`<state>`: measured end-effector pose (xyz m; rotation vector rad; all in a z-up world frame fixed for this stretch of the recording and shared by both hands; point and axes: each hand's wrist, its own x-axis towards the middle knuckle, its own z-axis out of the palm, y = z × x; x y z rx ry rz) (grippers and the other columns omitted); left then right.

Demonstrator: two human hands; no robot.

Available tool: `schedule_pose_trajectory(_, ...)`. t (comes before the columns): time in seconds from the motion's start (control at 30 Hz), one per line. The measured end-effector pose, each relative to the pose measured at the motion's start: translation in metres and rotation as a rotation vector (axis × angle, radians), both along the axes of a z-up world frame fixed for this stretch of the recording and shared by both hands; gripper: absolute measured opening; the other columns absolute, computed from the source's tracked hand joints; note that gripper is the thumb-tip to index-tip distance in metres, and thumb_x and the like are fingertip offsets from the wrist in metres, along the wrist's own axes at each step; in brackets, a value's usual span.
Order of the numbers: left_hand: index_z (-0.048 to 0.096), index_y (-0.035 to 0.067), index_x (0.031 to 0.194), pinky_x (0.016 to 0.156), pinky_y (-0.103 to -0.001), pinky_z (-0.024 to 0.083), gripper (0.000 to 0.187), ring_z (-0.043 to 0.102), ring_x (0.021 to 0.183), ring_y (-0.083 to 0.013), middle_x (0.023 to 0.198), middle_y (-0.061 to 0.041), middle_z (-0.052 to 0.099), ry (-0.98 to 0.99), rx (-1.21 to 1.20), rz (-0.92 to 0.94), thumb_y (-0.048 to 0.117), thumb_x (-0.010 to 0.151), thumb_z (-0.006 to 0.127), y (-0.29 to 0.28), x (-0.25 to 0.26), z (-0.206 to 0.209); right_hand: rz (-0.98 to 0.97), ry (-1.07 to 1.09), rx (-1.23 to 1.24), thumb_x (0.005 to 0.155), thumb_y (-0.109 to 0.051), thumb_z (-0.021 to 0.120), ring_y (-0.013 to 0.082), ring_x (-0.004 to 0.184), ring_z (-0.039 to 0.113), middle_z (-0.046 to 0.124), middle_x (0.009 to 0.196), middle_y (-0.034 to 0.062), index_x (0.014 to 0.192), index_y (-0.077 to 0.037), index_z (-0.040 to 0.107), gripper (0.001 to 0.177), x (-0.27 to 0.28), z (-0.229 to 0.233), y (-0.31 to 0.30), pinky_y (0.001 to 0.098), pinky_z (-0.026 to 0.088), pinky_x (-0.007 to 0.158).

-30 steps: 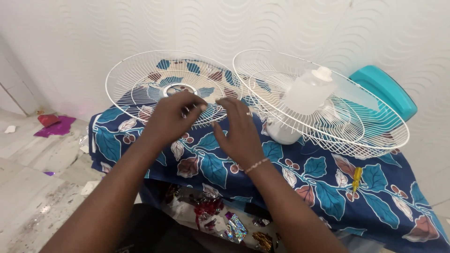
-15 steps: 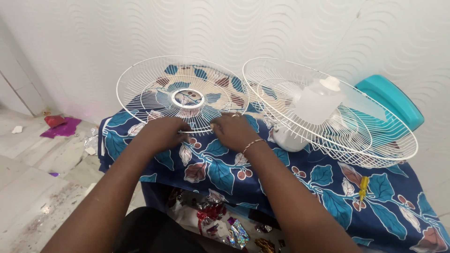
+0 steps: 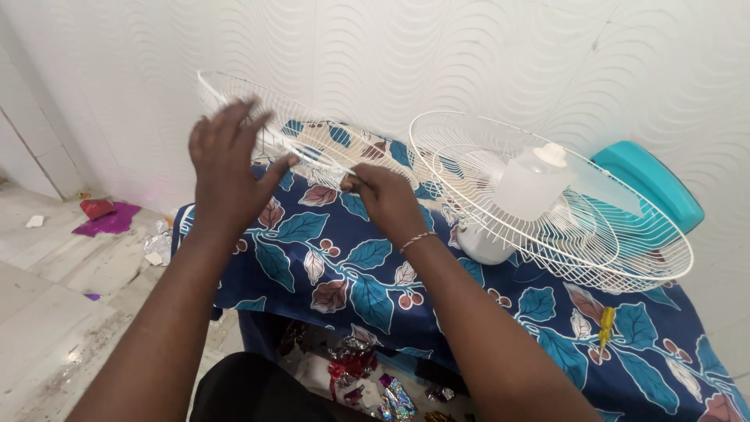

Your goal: The person assembles an electric fan by hand. They place the fan blades onto the motor shaft, secure them with a plastic cap, and then attach the front wire cage to complete the assembly.

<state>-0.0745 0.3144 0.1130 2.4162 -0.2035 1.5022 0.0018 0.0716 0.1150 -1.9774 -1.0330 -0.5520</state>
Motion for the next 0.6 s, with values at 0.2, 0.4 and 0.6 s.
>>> schedule_pose_trajectory(0.2, 0.024, 0.003, 0.167, 0.129, -0.060, 0.010, 0.083, 0.017, 0.162, -0.0436, 0.175, -0.024, 0.017, -0.055, -0.362, 0.035, 0.053, 0.110, 0.059, 0.010, 0.027, -0.026, 0.126, 0.182, 0.238, 0.106, -0.025, 0.055, 0.0151, 0.092, 0.077, 0.078, 0.096, 0.0085, 0.104, -0.003, 0.068, 0.025, -0.003, 0.030, -0.002, 0.0304, 0.060, 0.085)
schedule_pose_trajectory(0.4, 0.022, 0.002, 0.162, 0.127, -0.050, 0.024, 0.086, 0.026, 0.158, -0.0425, 0.169, -0.027, 0.023, 0.068, -0.921, -0.130, 0.061, 0.106, 0.050, 0.018, 0.063, -0.054, 0.286, 0.510, 0.572, 0.106, -0.036, 0.055, 0.0152, 0.089, 0.066, 0.075, 0.098, 0.0089, 0.101, -0.006, 0.064, 0.031, -0.020, 0.058, -0.006, 0.0321, 0.054, 0.085)
schedule_pose_trajectory(0.6, 0.017, 0.006, 0.160, 0.119, -0.047, 0.035, 0.086, 0.034, 0.150, -0.0395, 0.165, -0.026, 0.023, 0.126, -1.280, -0.262, 0.064, 0.101, 0.040, 0.021, 0.065, -0.063, 0.466, 0.678, 0.770, 0.103, -0.040, 0.060, 0.0174, 0.094, 0.061, 0.068, 0.102, 0.0093, 0.105, -0.006, 0.062, 0.033, -0.039, 0.070, -0.017, 0.0371, 0.054, 0.090)
